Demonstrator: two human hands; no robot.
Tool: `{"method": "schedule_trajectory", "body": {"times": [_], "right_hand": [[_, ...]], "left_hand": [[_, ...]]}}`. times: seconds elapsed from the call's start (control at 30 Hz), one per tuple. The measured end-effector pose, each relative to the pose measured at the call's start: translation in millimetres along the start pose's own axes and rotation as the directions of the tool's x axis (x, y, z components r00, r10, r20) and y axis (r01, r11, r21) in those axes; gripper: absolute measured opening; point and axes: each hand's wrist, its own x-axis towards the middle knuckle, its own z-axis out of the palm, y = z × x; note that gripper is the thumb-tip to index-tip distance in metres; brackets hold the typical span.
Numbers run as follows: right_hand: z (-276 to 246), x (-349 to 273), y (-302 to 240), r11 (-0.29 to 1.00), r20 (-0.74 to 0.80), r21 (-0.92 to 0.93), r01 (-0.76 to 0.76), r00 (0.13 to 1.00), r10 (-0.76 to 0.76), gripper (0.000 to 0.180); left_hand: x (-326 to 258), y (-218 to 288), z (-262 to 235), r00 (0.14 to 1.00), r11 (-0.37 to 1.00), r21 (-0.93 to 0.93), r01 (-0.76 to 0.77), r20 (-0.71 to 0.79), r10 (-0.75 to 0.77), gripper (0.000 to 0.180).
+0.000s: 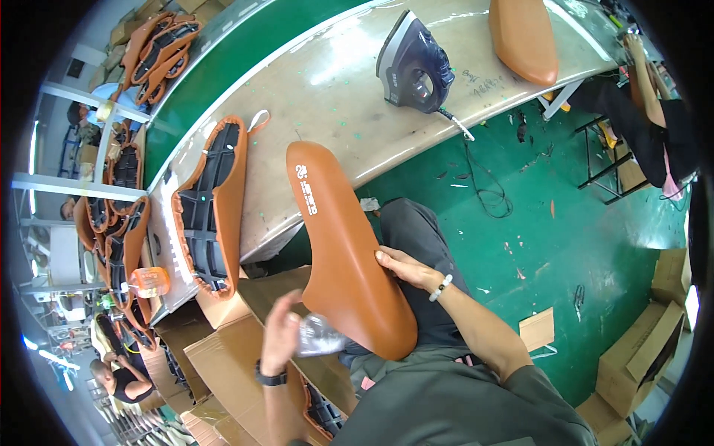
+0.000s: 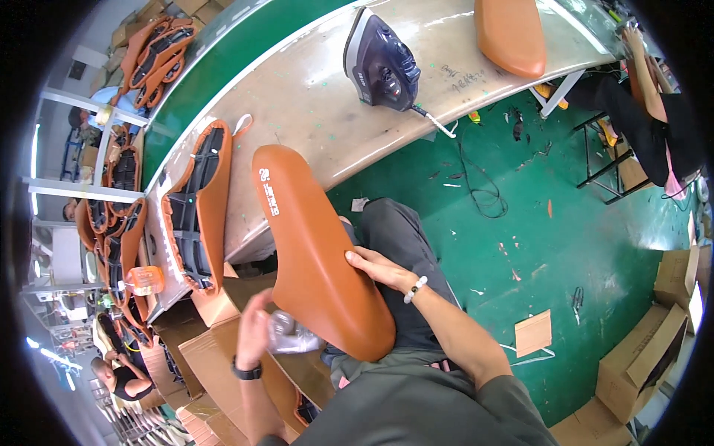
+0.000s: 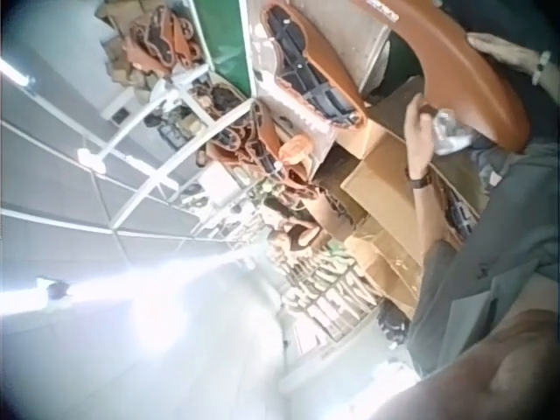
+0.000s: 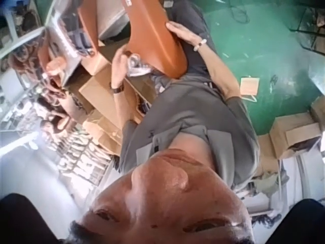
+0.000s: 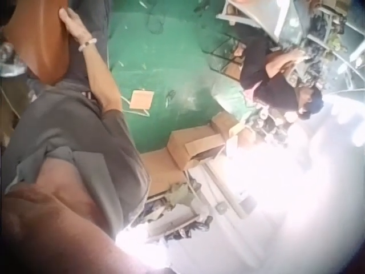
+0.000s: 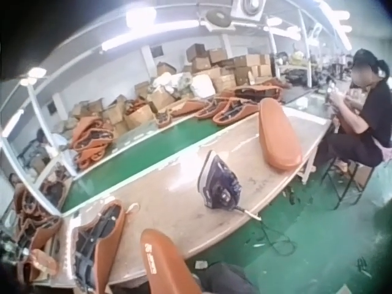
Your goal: The worker applies heat-transfer logos to bicycle seats using an iron and then packs them into boxes.
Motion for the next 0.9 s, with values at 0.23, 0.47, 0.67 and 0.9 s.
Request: {"method": "schedule_trajectory", "body": {"times": [0.23, 0.47, 0.67, 0.9], "right_hand": [[71.9, -100.3, -74.6, 0.713, -0.092, -0.611, 0.344, 0.863, -0.496, 0.083], [137.5, -151.8, -93.2, 0.346, 0.159, -0.696, 0.629, 0.605, -0.781, 0.076], [146.1, -164.2, -83.6, 0.345, 0.15, -0.689, 0.638, 0.591, -0.793, 0.073], [152.0, -170.1, -75.6, 0.318, 0.164, -0.684, 0.657, 0.562, -0.81, 0.072]], "left_hand": [[-55.9, -68.4, 42.1, 0.948, 0.213, -0.972, 0.096, 0.024, -0.318, 0.042], [-77.8, -82.8, 42.3, 0.953, 0.025, -0.996, -0.084, -0.087, -0.288, 0.043], [-92.7, -85.9, 42.6, 0.948, 0.017, -0.989, -0.144, -0.143, -0.283, 0.043], [-110.5, -86.2, 41.2, 0.937, 0.018, -0.978, -0.206, -0.203, -0.286, 0.045]]}}
